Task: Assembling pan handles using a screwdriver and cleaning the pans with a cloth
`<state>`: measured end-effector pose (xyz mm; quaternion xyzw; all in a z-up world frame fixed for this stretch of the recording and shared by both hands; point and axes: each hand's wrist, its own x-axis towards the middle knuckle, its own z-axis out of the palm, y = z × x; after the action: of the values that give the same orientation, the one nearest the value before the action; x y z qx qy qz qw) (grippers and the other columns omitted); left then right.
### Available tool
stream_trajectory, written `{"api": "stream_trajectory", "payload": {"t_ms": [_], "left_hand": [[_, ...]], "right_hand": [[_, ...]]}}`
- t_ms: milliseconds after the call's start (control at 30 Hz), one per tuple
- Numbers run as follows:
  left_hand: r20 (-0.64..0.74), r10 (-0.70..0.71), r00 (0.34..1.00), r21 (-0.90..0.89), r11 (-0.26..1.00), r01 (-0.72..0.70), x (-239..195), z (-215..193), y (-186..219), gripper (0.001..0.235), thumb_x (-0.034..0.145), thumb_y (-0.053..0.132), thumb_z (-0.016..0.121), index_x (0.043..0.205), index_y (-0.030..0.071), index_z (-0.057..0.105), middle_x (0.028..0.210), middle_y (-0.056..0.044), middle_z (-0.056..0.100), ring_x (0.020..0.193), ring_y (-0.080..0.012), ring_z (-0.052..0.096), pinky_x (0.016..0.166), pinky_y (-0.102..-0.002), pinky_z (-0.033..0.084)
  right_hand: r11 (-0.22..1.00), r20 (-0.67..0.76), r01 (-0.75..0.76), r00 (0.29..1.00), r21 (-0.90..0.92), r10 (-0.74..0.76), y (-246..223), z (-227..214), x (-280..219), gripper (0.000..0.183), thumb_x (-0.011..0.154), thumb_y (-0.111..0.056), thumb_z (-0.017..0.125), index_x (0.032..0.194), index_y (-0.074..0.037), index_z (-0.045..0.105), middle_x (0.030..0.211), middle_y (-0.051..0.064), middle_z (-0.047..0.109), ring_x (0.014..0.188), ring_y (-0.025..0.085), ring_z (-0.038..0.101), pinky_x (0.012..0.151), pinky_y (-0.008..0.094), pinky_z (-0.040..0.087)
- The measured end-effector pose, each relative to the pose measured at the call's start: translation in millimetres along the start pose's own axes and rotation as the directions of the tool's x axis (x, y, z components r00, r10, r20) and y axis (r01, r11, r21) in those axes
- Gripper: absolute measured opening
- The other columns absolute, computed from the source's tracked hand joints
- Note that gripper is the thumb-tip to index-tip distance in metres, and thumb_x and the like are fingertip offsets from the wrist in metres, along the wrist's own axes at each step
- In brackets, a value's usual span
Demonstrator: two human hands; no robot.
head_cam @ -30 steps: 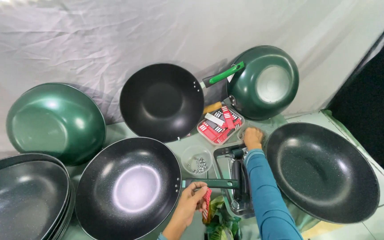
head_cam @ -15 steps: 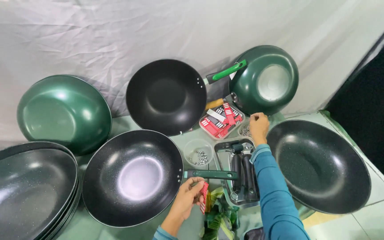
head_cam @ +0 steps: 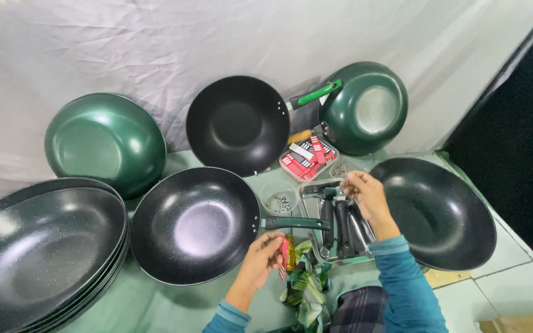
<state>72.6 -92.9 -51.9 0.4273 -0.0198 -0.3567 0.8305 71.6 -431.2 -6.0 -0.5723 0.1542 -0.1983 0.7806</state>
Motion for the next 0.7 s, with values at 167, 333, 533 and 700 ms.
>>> {"api": "stream_trajectory", "payload": {"t_ms": [167, 333, 533, 700], "left_hand": [[0.002, -0.008, 1.0, -0.041, 0.999, 0.008, -15, 0, 1, 0.026, 0.094, 0.01, 0.066, 0.118, -0.002, 0.064, 0.077, -0.008, 0.063, 0.053, -0.0096, 0.054, 0.047, -0.021, 0.042], [-0.015, -0.017, 1.0, -0.082, 0.997, 0.015, -27, -1, -1, 0.026, 0.094, 0.008, 0.067, 0.117, -0.002, 0.064, 0.075, -0.007, 0.064, 0.052, -0.0089, 0.054, 0.047, -0.02, 0.042], [-0.076, -0.031, 0.997, 0.037, 0.999, 0.033, -19, -15, -14, 0.024, 0.095, 0.011, 0.07, 0.117, 0.001, 0.065, 0.067, -0.013, 0.066, 0.049, -0.0159, 0.065, 0.039, -0.021, 0.046], [-0.047, -0.041, 0.998, 0.12, 0.992, 0.047, -14, -18, -9, 0.025, 0.097, 0.013, 0.068, 0.118, 0.0, 0.065, 0.058, -0.013, 0.063, 0.045, -0.0153, 0.063, 0.038, -0.02, 0.047]], "right_hand": [[0.999, 0.161, -0.036, 0.986, -0.004, 0.036, 13, 35, -75, 0.011, 0.099, -0.01, 0.062, 0.103, -0.002, 0.067, 0.084, 0.008, 0.066, 0.071, 0.012, 0.055, 0.064, 0.023, 0.043], [0.997, 0.307, -0.071, 0.949, -0.032, 0.078, 53, 66, -125, 0.016, 0.097, -0.014, 0.065, 0.106, -0.002, 0.068, 0.081, 0.006, 0.065, 0.073, 0.013, 0.057, 0.07, 0.027, 0.045], [0.981, 0.294, -0.175, 0.936, -0.083, 0.192, 106, 92, -149, 0.012, 0.099, -0.009, 0.065, 0.104, 0.002, 0.068, 0.067, 0.009, 0.062, 0.06, 0.013, 0.054, 0.06, 0.025, 0.046], [0.989, 0.302, -0.132, 0.942, -0.064, 0.146, 100, 98, -148, 0.013, 0.098, -0.011, 0.066, 0.103, 0.001, 0.069, 0.068, 0.009, 0.063, 0.063, 0.013, 0.055, 0.063, 0.024, 0.045]]}}
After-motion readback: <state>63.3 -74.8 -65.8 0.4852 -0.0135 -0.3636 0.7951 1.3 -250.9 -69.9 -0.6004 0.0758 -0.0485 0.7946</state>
